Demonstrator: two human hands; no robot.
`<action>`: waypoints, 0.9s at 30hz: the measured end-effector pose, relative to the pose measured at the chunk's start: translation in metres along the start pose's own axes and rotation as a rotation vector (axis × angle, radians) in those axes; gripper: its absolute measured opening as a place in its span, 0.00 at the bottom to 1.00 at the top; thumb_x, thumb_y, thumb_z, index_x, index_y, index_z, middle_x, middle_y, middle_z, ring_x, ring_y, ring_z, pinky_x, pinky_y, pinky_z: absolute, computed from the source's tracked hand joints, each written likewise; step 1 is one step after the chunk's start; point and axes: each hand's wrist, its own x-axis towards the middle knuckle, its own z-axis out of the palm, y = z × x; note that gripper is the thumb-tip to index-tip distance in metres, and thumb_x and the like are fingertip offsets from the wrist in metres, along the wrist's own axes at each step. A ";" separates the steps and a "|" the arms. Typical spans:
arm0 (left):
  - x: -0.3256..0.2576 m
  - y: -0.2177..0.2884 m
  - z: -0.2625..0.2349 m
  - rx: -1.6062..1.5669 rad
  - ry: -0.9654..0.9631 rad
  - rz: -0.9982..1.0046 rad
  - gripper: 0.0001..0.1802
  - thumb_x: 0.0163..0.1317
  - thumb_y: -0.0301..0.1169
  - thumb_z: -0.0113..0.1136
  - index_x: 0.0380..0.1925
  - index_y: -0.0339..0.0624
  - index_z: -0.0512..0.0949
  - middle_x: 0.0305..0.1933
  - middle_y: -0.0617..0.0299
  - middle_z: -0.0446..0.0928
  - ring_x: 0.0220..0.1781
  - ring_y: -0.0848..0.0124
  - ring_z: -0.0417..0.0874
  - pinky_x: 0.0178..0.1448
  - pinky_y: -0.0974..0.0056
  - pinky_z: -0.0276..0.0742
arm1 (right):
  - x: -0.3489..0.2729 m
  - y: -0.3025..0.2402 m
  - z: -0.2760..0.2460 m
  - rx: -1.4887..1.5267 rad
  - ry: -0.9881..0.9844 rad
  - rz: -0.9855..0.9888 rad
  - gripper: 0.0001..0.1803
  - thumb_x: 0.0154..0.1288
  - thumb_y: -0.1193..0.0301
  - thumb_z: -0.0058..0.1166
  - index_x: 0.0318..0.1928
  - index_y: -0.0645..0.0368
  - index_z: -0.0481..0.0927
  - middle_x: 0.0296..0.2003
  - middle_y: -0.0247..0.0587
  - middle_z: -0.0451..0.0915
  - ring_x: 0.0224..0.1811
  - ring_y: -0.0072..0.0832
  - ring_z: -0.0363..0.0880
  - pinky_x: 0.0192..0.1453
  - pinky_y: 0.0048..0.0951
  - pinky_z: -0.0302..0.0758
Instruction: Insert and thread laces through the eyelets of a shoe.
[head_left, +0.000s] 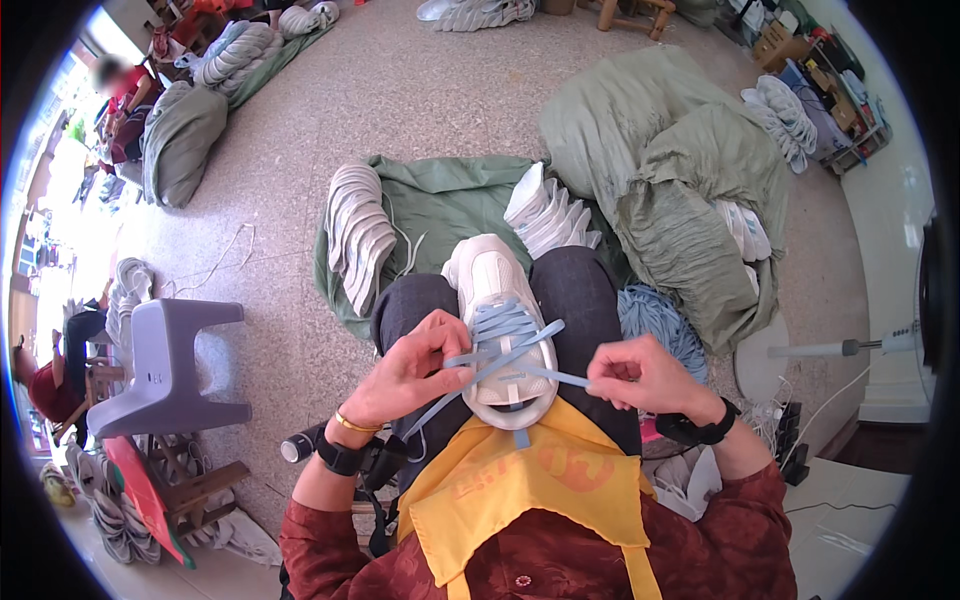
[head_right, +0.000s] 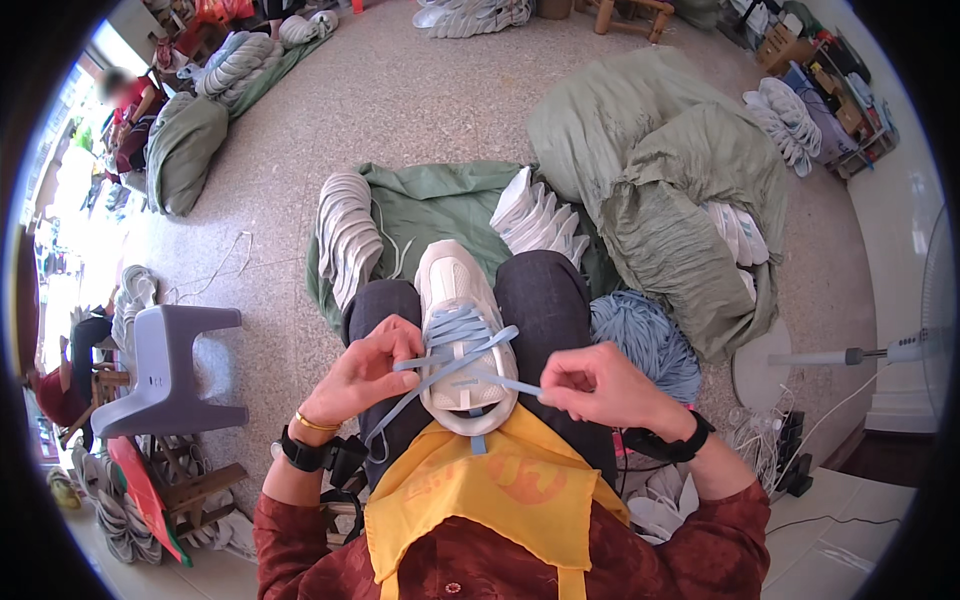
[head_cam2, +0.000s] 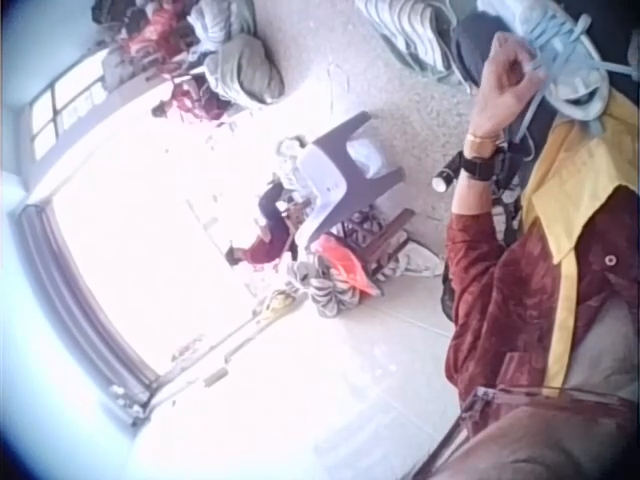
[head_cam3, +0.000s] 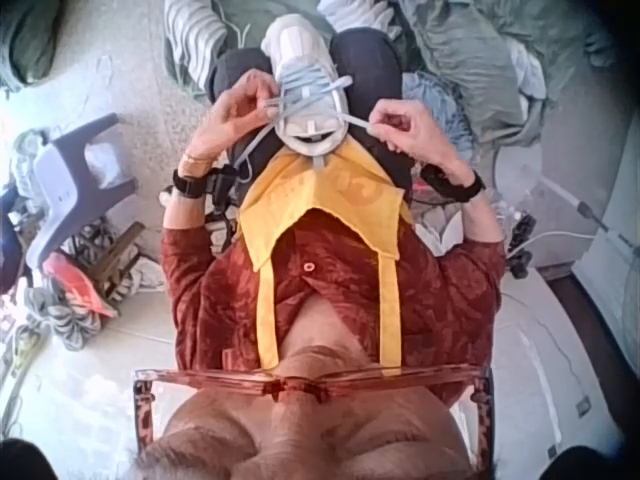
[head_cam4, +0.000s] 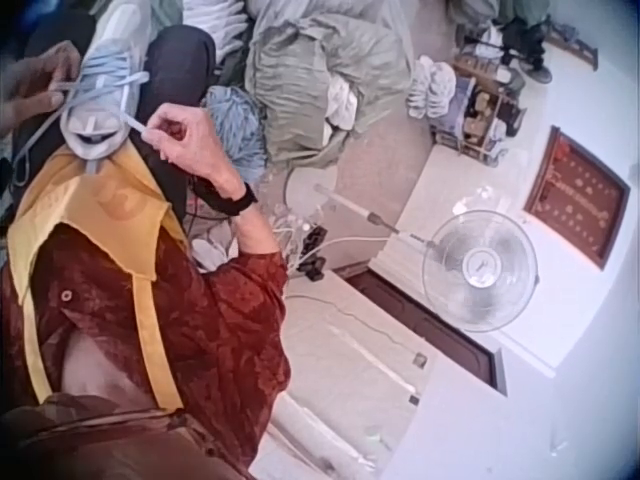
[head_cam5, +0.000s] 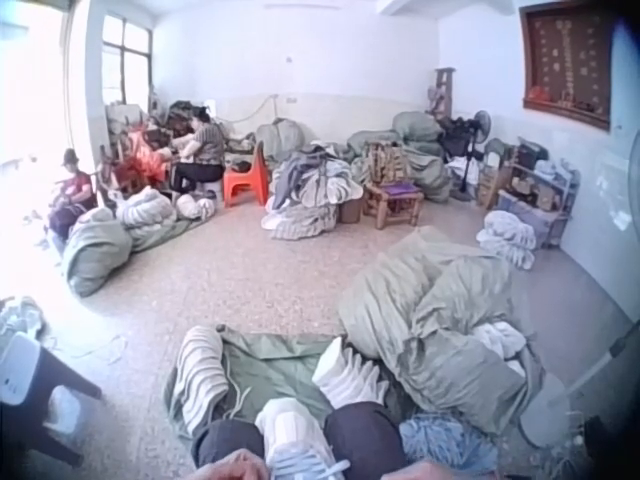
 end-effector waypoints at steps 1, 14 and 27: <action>0.002 -0.004 0.002 -0.002 0.002 0.001 0.10 0.66 0.20 0.68 0.36 0.38 0.73 0.44 0.67 0.69 0.45 0.80 0.73 0.55 0.73 0.72 | -0.008 -0.003 -0.007 -0.024 -0.077 0.028 0.04 0.70 0.75 0.64 0.38 0.63 0.83 0.25 0.28 0.80 0.24 0.12 0.77 0.27 0.17 0.73; -0.021 -0.003 0.027 0.336 0.190 -0.168 0.12 0.65 0.20 0.69 0.37 0.38 0.72 0.34 0.70 0.73 0.36 0.85 0.73 0.37 0.76 0.73 | 0.003 -0.001 -0.007 -0.151 0.285 -0.174 0.13 0.65 0.79 0.66 0.50 0.64 0.83 0.37 0.34 0.86 0.28 0.14 0.81 0.31 0.17 0.77; -0.063 0.029 0.000 -0.106 0.208 -0.413 0.08 0.68 0.23 0.66 0.33 0.42 0.75 0.31 0.74 0.72 0.31 0.85 0.70 0.34 0.75 0.64 | 0.043 -0.014 0.039 -0.386 0.347 -0.474 0.14 0.66 0.80 0.62 0.51 0.62 0.78 0.32 0.44 0.84 0.30 0.30 0.86 0.33 0.28 0.82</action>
